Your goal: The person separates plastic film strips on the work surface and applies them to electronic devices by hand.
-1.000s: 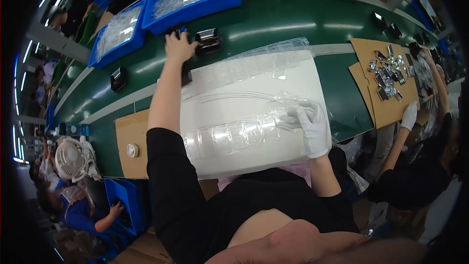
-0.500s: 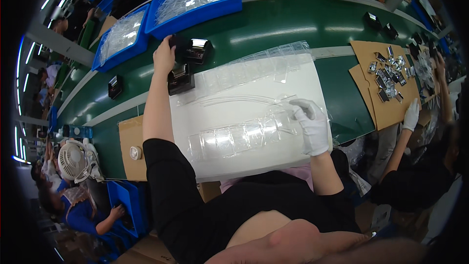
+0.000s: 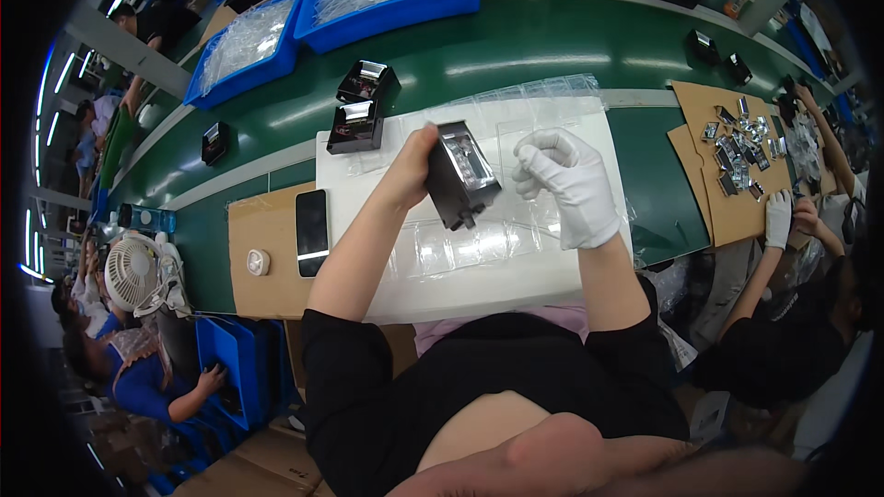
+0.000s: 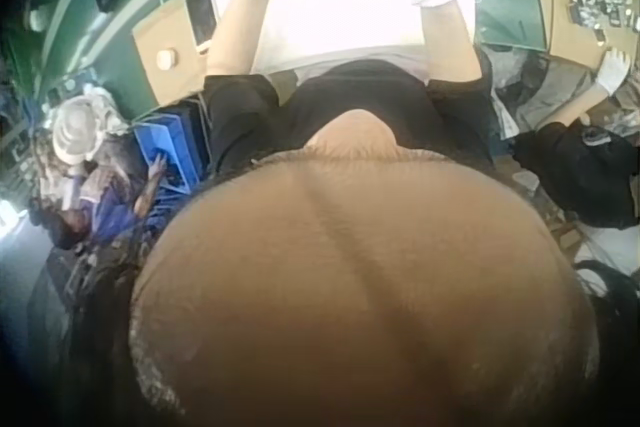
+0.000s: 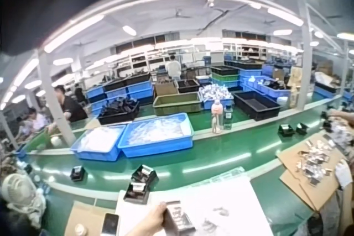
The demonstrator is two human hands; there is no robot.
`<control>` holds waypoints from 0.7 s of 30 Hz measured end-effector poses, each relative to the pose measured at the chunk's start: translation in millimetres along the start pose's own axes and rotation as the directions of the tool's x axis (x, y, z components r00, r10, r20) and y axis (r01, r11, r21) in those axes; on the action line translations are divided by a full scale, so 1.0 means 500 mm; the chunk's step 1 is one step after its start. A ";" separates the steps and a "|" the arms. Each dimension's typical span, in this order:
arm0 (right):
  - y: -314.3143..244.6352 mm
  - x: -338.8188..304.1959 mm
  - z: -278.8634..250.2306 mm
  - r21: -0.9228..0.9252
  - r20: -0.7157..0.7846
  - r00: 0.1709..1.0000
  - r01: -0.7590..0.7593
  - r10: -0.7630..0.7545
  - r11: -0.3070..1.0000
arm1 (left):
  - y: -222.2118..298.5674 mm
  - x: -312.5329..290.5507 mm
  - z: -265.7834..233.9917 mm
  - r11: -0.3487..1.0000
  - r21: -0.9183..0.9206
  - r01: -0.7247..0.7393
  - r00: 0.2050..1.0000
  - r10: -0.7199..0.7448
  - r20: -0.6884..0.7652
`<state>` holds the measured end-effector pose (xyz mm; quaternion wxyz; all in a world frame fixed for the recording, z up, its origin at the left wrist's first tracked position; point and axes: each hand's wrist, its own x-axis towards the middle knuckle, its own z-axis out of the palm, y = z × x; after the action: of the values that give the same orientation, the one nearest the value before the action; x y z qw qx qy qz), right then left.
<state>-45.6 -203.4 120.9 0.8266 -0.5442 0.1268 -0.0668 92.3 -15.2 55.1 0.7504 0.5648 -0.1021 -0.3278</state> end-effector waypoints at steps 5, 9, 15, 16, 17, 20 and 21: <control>-0.007 -0.006 -0.016 -0.081 0.097 0.991 -0.080 0.088 0.994 | -0.009 0.003 -0.025 0.938 0.206 -0.277 0.898 0.176 0.404; 0.009 -0.011 -0.021 -0.056 0.212 0.968 -0.129 0.138 0.990 | 0.006 -0.012 0.004 0.896 0.153 -0.417 0.857 0.331 0.396; 0.018 -0.019 -0.024 -0.572 0.230 0.973 0.106 0.035 0.813 | 0.033 -0.009 0.028 0.820 0.404 -0.406 0.888 0.248 0.388; 0.026 -0.013 -0.031 -0.716 0.233 0.966 0.249 -0.113 0.652 | 0.042 0.001 0.037 0.732 0.531 -0.427 0.897 0.265 0.355; 0.036 -0.006 -0.040 -0.825 0.265 0.931 0.354 -0.251 0.440 | 0.051 0.014 0.044 0.628 0.647 -0.433 0.901 0.288 0.324; 0.064 0.045 -0.098 -0.937 0.077 0.947 0.176 -0.313 0.302 | 0.080 0.084 0.044 0.221 0.918 -0.329 0.891 0.395 0.224; 0.070 0.070 -0.113 -0.937 0.083 0.946 0.181 -0.315 0.297 | 0.087 0.119 0.027 0.222 0.918 -0.328 0.889 0.401 0.221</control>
<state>-29.0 -248.0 63.0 0.3350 -0.9259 0.1042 -0.1404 147.2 -55.7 86.5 0.3391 0.8617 -0.3774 -0.0039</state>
